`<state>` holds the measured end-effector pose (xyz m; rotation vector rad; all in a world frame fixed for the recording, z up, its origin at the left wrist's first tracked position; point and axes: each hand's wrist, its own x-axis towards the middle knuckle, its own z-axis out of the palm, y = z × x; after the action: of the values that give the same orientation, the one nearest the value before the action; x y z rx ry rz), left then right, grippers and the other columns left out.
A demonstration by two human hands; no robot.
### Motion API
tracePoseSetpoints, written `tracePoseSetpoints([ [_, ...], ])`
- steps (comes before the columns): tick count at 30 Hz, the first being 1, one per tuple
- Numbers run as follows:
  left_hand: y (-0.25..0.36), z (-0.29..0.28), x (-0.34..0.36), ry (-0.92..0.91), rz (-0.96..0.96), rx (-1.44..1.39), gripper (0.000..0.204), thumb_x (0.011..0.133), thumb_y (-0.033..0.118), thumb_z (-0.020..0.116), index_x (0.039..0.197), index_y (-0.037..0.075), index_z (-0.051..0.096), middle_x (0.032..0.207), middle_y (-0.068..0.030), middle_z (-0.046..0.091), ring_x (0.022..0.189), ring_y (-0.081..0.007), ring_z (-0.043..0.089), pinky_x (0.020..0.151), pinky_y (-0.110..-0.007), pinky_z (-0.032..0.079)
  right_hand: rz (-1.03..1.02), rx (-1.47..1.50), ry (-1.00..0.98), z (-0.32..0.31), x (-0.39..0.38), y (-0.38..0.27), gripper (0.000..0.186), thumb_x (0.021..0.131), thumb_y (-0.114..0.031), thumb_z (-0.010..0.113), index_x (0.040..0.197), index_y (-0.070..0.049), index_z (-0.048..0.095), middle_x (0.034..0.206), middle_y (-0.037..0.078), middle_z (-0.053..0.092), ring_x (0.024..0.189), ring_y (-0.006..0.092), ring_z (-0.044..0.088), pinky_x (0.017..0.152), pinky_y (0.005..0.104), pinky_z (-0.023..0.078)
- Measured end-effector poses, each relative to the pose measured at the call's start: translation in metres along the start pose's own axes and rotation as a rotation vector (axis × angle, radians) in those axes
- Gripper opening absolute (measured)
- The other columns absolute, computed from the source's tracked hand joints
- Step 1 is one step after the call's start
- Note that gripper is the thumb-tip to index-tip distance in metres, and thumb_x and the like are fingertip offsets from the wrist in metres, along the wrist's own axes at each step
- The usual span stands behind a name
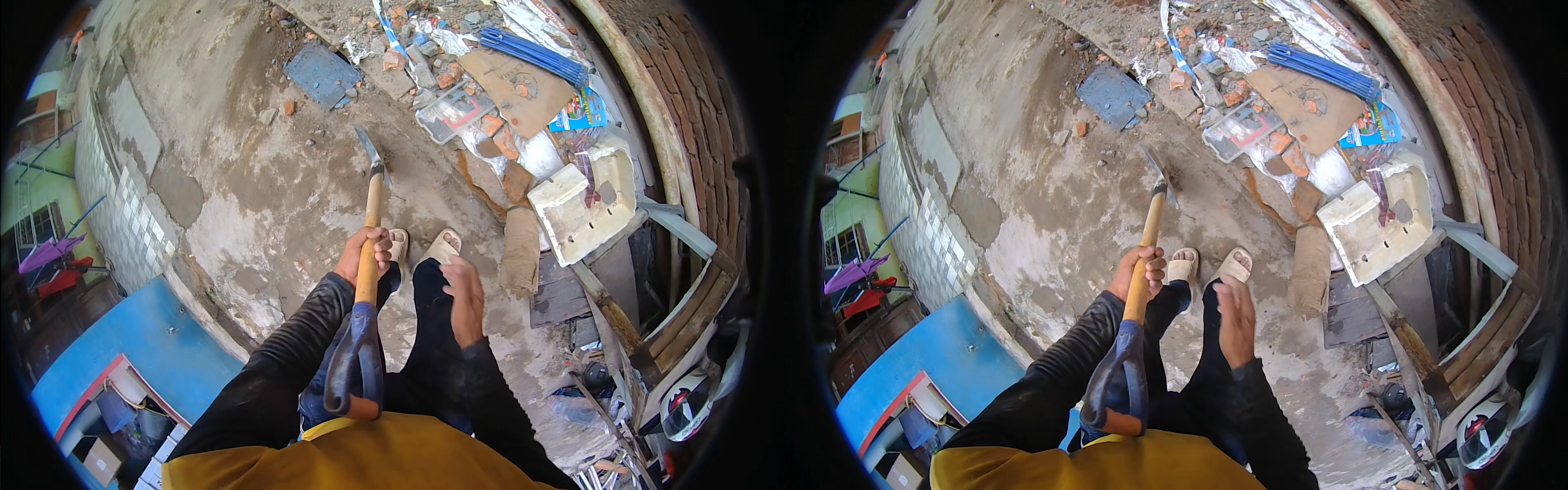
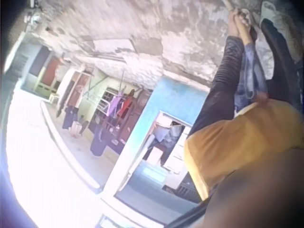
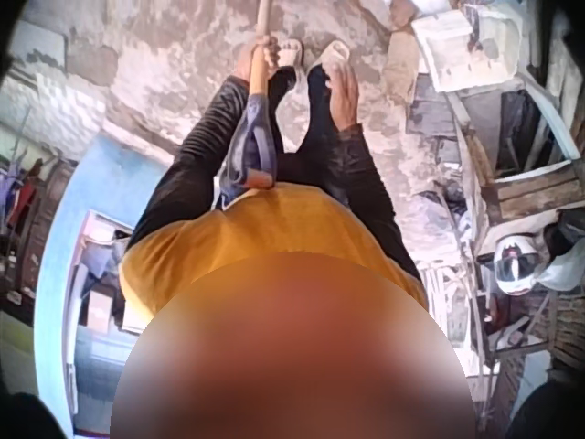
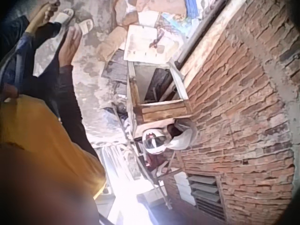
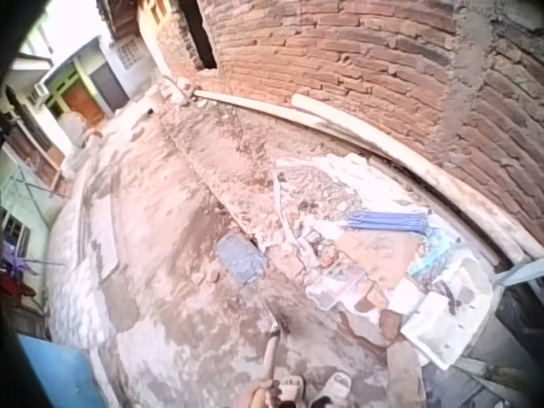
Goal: The person uses a shovel to scrape and gather debris on a concrete floor. They move broken tiles and rubble into a pile while walking around the area.
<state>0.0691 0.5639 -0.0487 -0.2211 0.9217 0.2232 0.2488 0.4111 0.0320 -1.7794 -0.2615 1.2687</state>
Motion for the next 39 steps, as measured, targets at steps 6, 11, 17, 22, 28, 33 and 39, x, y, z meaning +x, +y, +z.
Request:
tracePoseSetpoints([
  [6,0.017,0.012,-0.091,0.022,-0.356,0.528,0.036,0.093,0.044,0.057,0.106,0.011,0.054,0.065,-0.0021,0.054,0.052,-0.0161,0.058,0.048,-0.027,0.051,0.776,0.815,-0.046,0.145,0.086,0.042,0.047,0.092,-0.048,0.065,0.118,-0.011,0.054,0.087,0.005,0.052,0.073,0.0221,0.056,0.066,0.0382,0.056],
  [11,0.123,-0.028,-0.181,0.051,-0.296,0.701,0.095,0.09,0.081,0.034,0.14,0.002,0.048,0.128,-0.023,0.061,0.119,-0.0328,0.061,0.094,-0.048,0.053,0.723,0.953,0.39,0.191,0.134,0.101,0.022,0.09,-0.022,0.067,0.104,-0.012,0.052,0.079,0.004,0.048,0.062,0.0189,0.051,0.06,0.0414,0.05],
  [17,0.279,-0.098,-0.203,0.105,0.114,0.677,0.108,0.082,0.09,0.033,0.131,-0.003,0.055,0.121,-0.0234,0.065,0.117,-0.0337,0.06,0.105,-0.046,0.045,0.624,0.931,0.715,0.267,0.217,0.152,0.021,0.088,-0.02,0.066,0.102,-0.012,0.052,0.08,0.003,0.047,0.067,0.0203,0.052,0.065,0.042,0.051],
  [22,0.405,-0.133,-0.189,0.137,0.429,0.773,0.04,0.094,0.044,0.066,0.079,0.007,0.056,0.055,-0.0011,0.048,0.051,-0.0148,0.052,0.087,-0.039,0.052,0.548,0.933,0.734,0.376,0.299,0.143,0.024,0.087,-0.018,0.066,0.103,-0.01,0.051,0.082,0.005,0.05,0.07,0.0218,0.055,0.066,0.045,0.052],
  [28,0.459,-0.168,-0.232,0.428,0.44,0.708,0.038,0.094,0.035,0.065,0.067,0.012,0.049,0.052,-0.0012,0.045,0.046,-0.0153,0.049,0.076,-0.037,0.051,0.473,0.735,0.629,0.489,0.334,0.109,0.025,0.089,-0.016,0.066,0.107,-0.01,0.05,0.086,0.007,0.052,0.067,0.0233,0.058,0.059,0.0452,0.054],
  [33,0.48,-0.182,-0.273,0.424,0.573,0.778,0.043,0.092,0.037,0.066,0.062,0.011,0.051,0.048,-0.0024,0.045,0.042,-0.0159,0.048,0.072,-0.035,0.051,0.523,0.719,0.599,0.547,0.332,0.075,0.027,0.088,-0.017,0.068,0.104,-0.01,0.048,0.084,0.006,0.052,0.061,0.0218,0.056,0.055,0.0425,0.053],
  [39,0.477,-0.189,-0.249,0.454,0.512,0.623,0.04,0.093,0.033,0.066,0.064,0.011,0.049,0.05,-0.0024,0.045,0.046,-0.0155,0.049,0.072,-0.035,0.049,0.442,0.531,0.67,0.537,0.353,0.066,0.025,0.087,-0.016,0.069,0.1,-0.008,0.049,0.082,0.007,0.053,0.063,0.0228,0.057,0.058,0.04,0.053],
])
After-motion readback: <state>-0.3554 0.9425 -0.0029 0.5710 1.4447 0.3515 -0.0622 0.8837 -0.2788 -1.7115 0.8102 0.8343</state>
